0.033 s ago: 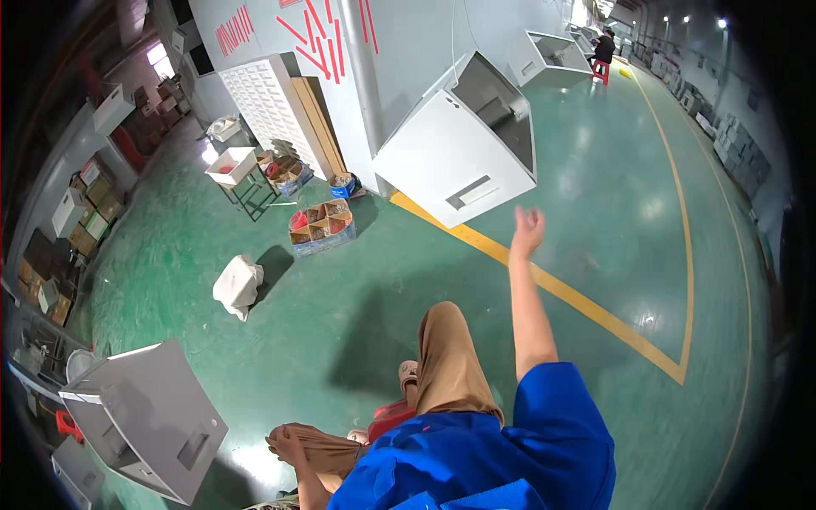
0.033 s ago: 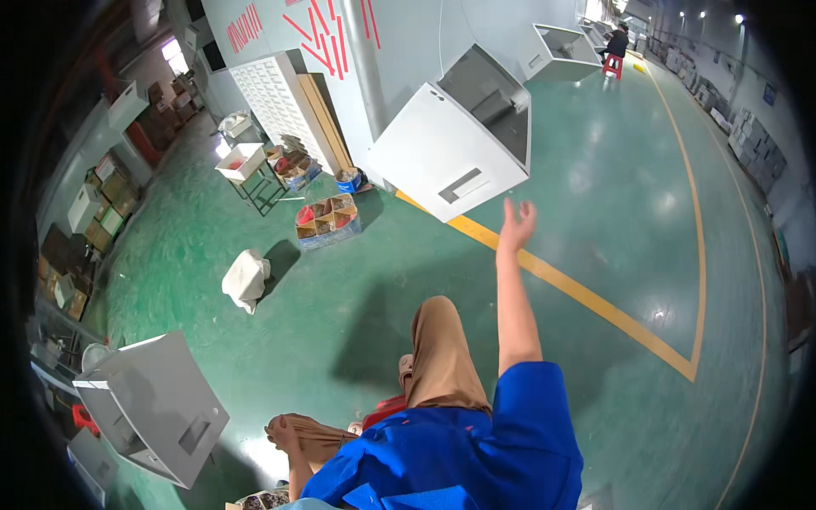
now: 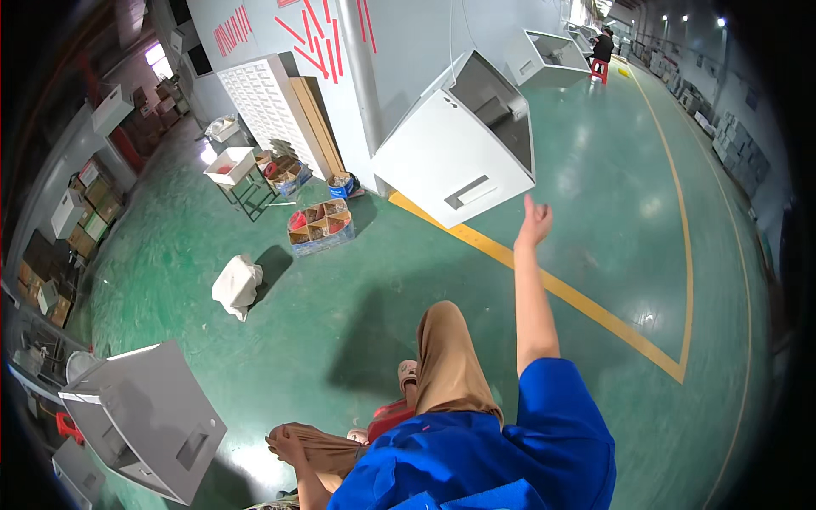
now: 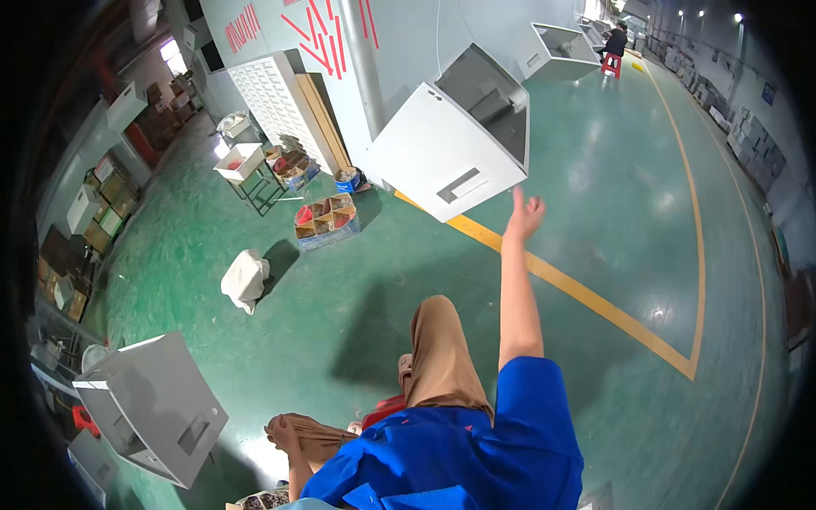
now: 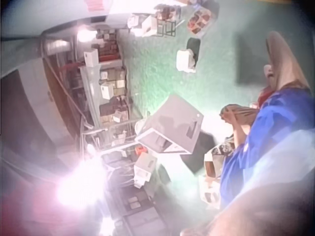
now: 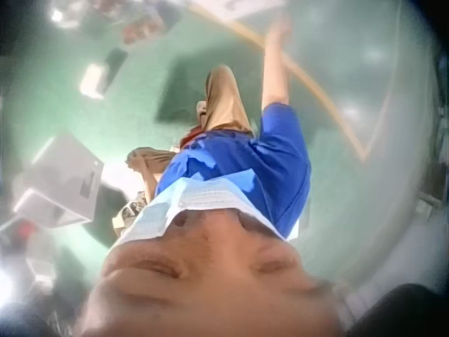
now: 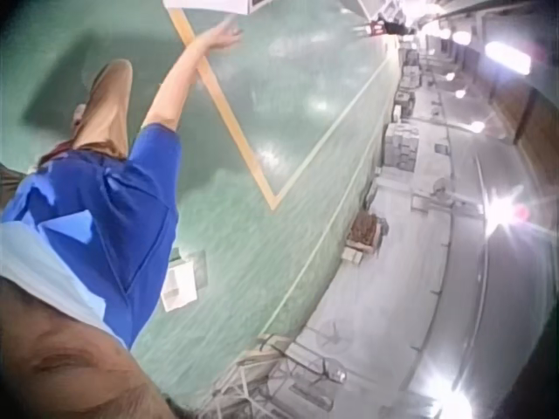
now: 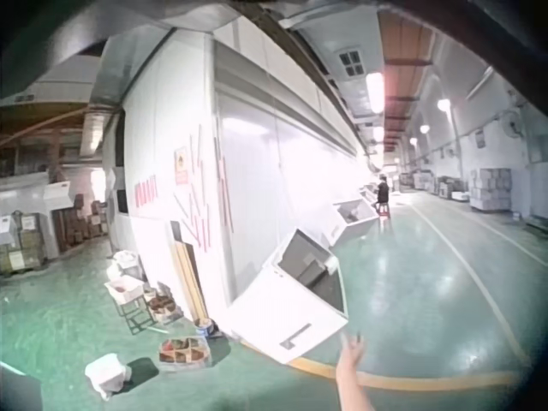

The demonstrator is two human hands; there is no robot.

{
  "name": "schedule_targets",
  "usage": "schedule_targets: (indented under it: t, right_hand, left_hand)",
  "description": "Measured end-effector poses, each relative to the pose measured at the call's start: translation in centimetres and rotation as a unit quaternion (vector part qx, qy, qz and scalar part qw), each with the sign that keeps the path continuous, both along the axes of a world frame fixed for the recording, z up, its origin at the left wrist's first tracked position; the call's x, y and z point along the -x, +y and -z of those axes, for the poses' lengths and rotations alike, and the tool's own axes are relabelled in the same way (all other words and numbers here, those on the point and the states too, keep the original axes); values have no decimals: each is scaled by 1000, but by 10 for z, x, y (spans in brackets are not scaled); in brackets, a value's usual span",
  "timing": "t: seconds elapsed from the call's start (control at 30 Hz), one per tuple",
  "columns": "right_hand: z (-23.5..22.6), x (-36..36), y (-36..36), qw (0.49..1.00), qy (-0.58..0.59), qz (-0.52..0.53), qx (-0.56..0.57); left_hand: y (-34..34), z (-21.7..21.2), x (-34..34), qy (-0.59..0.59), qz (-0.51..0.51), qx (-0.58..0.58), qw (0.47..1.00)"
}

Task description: Inspecting and moving large metal electrical or equipment enclosures.

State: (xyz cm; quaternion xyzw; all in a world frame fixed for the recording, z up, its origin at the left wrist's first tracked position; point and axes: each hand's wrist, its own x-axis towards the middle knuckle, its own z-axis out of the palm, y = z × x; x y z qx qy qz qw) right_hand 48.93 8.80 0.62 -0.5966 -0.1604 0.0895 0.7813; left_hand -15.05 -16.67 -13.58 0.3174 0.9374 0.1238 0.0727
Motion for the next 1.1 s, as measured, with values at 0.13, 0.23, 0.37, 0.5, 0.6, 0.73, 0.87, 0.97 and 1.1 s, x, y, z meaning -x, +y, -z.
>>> schedule_targets:
  t: [0.13, 0.23, 0.37, 0.5, 0.6, 0.73, 0.87, 0.97, 1.1]
  right_hand:
    - [-55, -5, 22, 978, 187, 44, -80]
    - [-61, -23, 48, 972, 218, -3, -84]
    - [-39, -23, 68, 979, 160, -32, -122]
    - [-65, 10, 37, 939, 310, -14, -148]
    - [-56, 3, 35, 917, 349, -30, -188]
    - [-53, 8, 33, 906, 386, 7, -172]
    - [-49, 13, 37, 912, 383, 8, -146]
    - [-42, 19, 38, 924, 340, -36, -171]
    - [-34, 16, 40, 925, 342, -46, -160]
  left_hand:
    - [0, -3, 1, -4, 12, -2, 1000]
    - [6, -10, -5, -18, 15, -14, 1000]
    - [4, -6, -5, 4, 17, 1, 1000]
    - [-4, -5, 3, -1, 15, -6, 1000]
    - [-4, -8, -2, -10, 20, -8, 1000]
    - [-3, -14, -9, -9, 19, -3, 1000]
    - [-4, -5, -4, 5, 11, 8, 1000]
    - [-5, -3, -3, 4, 11, 14, 1000]
    - [-9, -5, -8, -2, 6, 12, 1000]
